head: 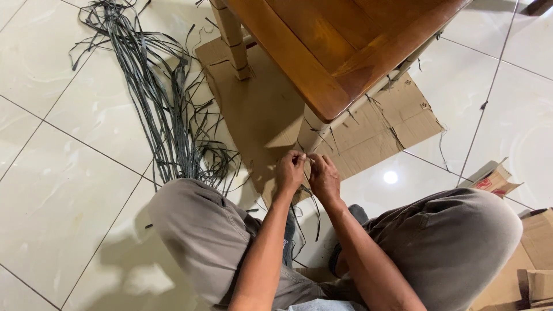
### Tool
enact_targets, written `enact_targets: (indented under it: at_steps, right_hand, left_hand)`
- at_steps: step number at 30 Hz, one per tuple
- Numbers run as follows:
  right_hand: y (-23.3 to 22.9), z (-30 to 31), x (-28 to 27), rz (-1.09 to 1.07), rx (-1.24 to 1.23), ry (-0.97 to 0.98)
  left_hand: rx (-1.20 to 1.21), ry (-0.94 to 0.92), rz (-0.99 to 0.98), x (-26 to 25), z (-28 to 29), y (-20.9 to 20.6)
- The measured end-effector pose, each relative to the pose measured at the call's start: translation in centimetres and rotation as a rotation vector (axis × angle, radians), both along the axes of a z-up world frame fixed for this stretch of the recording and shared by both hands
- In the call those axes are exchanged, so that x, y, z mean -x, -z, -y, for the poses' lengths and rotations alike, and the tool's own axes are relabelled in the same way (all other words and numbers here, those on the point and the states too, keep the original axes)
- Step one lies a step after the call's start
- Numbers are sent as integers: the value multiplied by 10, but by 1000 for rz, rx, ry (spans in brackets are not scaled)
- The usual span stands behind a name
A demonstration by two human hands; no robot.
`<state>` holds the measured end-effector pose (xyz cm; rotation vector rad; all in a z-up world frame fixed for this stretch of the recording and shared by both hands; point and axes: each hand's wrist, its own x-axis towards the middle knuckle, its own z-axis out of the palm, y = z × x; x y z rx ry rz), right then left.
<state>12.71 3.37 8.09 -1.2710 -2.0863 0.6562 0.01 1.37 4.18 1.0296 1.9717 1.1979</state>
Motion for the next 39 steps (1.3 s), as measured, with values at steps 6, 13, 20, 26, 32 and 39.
enact_targets:
  at_steps: [6,13,20,26,32,39]
  right_hand:
    - [14,-7,-3,-13,6,51]
    - [28,-21,0,-101,-20,72]
    - [34,-22,4,-130,17,79]
    - [31,-23,7,-104,53,92]
    - [42,-26,6,-234,384,196]
    - [24,-21,12,-79,233,156]
  left_hand:
    - [-63,-99,226,-13,-14,64]
    - [-67,-163,400,-19,-19,62]
    - [-42,-350,883,-19,-28,81]
    - [-43,-315,887,-20,-35,103]
    - [-97,-362,999,-20,-34,102]
    - [-99,-355,1032,-21,-32,105]
